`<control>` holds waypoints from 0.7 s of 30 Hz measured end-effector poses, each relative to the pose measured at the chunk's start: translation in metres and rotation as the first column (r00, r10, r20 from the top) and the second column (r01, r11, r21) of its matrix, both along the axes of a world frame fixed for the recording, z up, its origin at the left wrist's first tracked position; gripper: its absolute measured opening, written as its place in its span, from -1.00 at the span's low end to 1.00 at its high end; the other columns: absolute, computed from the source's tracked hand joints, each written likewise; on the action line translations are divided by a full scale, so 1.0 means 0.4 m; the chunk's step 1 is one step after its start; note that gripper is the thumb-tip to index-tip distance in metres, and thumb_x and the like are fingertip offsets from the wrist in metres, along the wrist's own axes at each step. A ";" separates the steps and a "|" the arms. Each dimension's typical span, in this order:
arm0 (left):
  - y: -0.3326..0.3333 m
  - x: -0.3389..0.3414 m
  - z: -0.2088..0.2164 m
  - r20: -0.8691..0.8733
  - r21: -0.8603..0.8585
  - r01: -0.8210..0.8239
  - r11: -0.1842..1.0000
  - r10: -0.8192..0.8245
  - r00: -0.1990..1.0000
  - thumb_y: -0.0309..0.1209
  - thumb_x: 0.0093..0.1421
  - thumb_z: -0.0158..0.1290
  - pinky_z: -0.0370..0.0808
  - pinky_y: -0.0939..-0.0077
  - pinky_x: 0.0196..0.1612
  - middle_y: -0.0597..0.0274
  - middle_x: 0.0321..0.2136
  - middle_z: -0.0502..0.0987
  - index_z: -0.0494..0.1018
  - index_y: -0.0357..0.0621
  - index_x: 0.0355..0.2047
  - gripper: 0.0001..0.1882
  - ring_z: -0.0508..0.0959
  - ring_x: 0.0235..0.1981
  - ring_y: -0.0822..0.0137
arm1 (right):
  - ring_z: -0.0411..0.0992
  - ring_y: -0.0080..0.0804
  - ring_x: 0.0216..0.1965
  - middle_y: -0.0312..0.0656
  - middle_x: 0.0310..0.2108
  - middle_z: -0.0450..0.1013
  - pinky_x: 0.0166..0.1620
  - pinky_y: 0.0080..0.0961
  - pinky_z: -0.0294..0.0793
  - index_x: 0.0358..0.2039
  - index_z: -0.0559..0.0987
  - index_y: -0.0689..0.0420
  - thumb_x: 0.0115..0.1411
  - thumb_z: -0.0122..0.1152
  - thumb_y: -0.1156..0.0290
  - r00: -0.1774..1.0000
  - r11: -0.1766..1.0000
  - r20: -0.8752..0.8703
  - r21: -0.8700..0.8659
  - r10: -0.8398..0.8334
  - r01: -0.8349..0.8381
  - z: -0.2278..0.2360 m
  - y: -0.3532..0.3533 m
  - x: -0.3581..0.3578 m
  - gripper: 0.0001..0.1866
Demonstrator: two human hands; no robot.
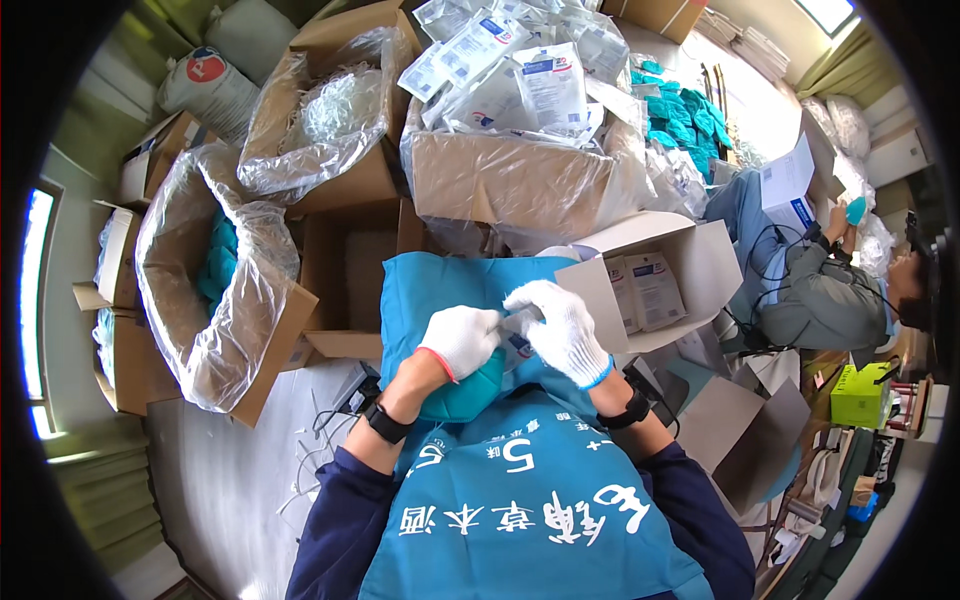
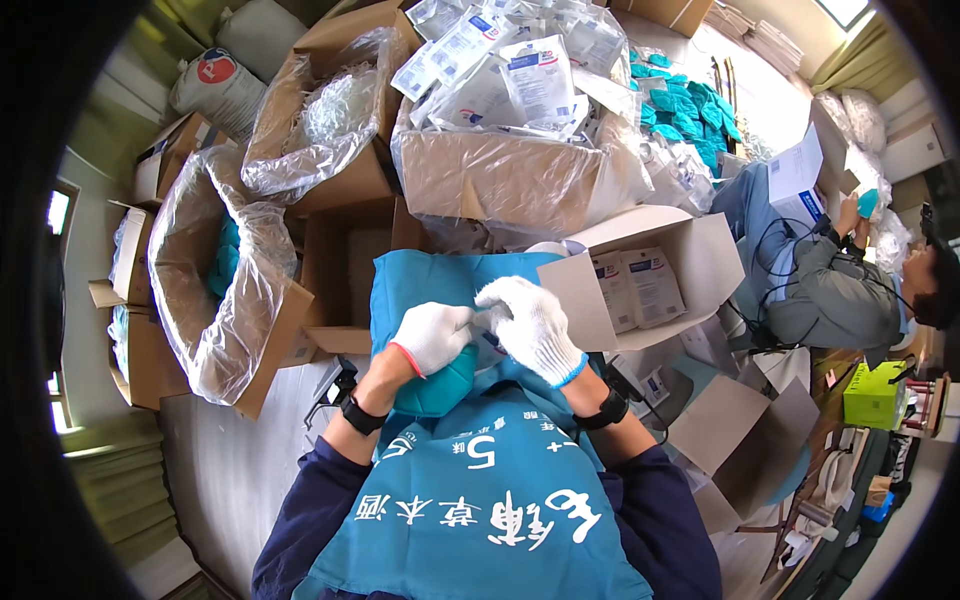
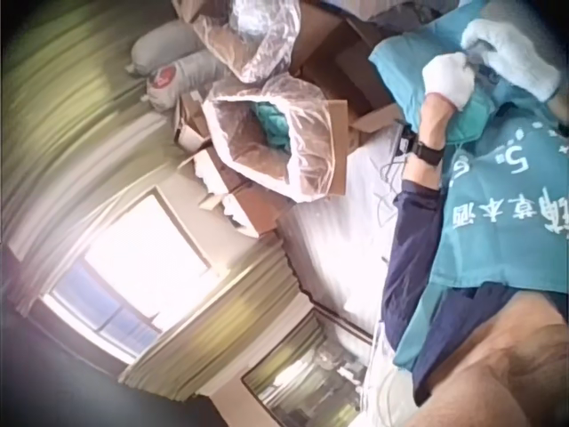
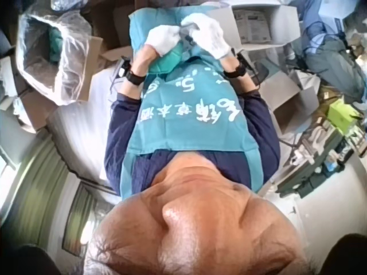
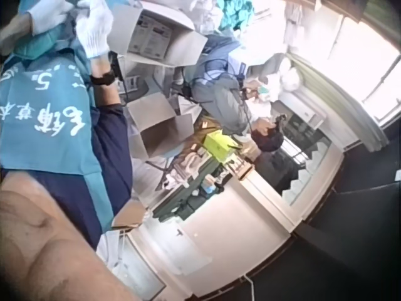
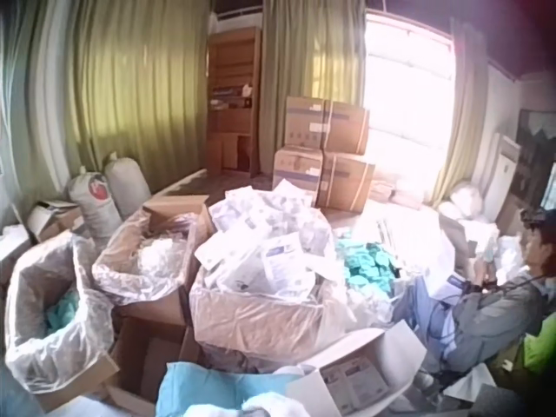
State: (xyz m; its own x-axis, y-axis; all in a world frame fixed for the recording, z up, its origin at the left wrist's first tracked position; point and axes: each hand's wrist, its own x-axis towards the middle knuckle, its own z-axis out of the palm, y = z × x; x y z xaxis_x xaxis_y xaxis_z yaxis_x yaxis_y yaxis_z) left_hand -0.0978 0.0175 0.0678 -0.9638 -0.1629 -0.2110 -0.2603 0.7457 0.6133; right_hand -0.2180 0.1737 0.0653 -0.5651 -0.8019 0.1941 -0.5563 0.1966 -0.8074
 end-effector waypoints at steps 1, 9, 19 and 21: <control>0.001 0.001 -0.004 0.006 -0.009 0.018 1.000 -0.018 1.000 -0.33 0.18 0.01 0.52 0.06 -0.21 -0.12 -0.42 0.58 0.60 -0.13 -0.33 -0.79 0.58 -0.31 -0.18 | 0.53 -0.07 -0.33 -0.16 -0.32 0.55 -0.28 -0.30 0.52 -0.38 0.61 0.08 0.03 0.34 0.51 1.000 1.000 0.008 -0.012 0.002 -0.002 -0.009 0.001 0.002 -0.88; -0.004 0.002 -0.046 -0.213 -0.021 0.010 1.000 -0.015 0.977 -0.37 0.19 0.06 0.51 0.10 -0.27 -0.07 -0.45 0.57 0.52 -0.18 -0.46 -0.84 0.58 -0.34 -0.12 | 0.55 -0.08 -0.40 -0.14 -0.46 0.54 -0.33 -0.35 0.52 -0.42 0.57 0.12 0.11 0.31 0.44 0.992 0.994 0.076 -0.031 -0.098 0.101 -0.052 -0.025 0.026 -0.93; 0.044 0.032 0.091 -0.612 -0.398 0.099 0.912 -0.345 0.712 -0.46 -0.05 0.21 0.44 0.33 -0.45 0.29 -0.63 0.43 0.59 0.05 -0.45 -0.89 0.48 -0.55 0.26 | 0.55 -0.18 -0.48 -0.06 -0.51 0.58 -0.39 -0.25 0.48 -0.49 0.63 0.17 0.16 0.26 0.25 0.629 0.956 0.720 0.212 -0.294 0.204 -0.356 -0.185 -0.044 -0.76; 0.026 0.043 0.155 -0.734 -0.345 -0.043 0.938 -0.241 0.635 -0.50 -0.03 0.23 0.42 0.36 -0.48 0.26 -0.65 0.38 0.56 0.02 -0.51 -0.90 0.45 -0.58 0.22 | 0.56 -0.29 -0.40 -0.14 -0.42 0.59 -0.34 -0.35 0.51 -0.38 0.62 0.16 0.22 0.19 0.32 0.603 0.958 0.744 0.207 -0.287 0.199 -0.420 -0.161 -0.049 -0.82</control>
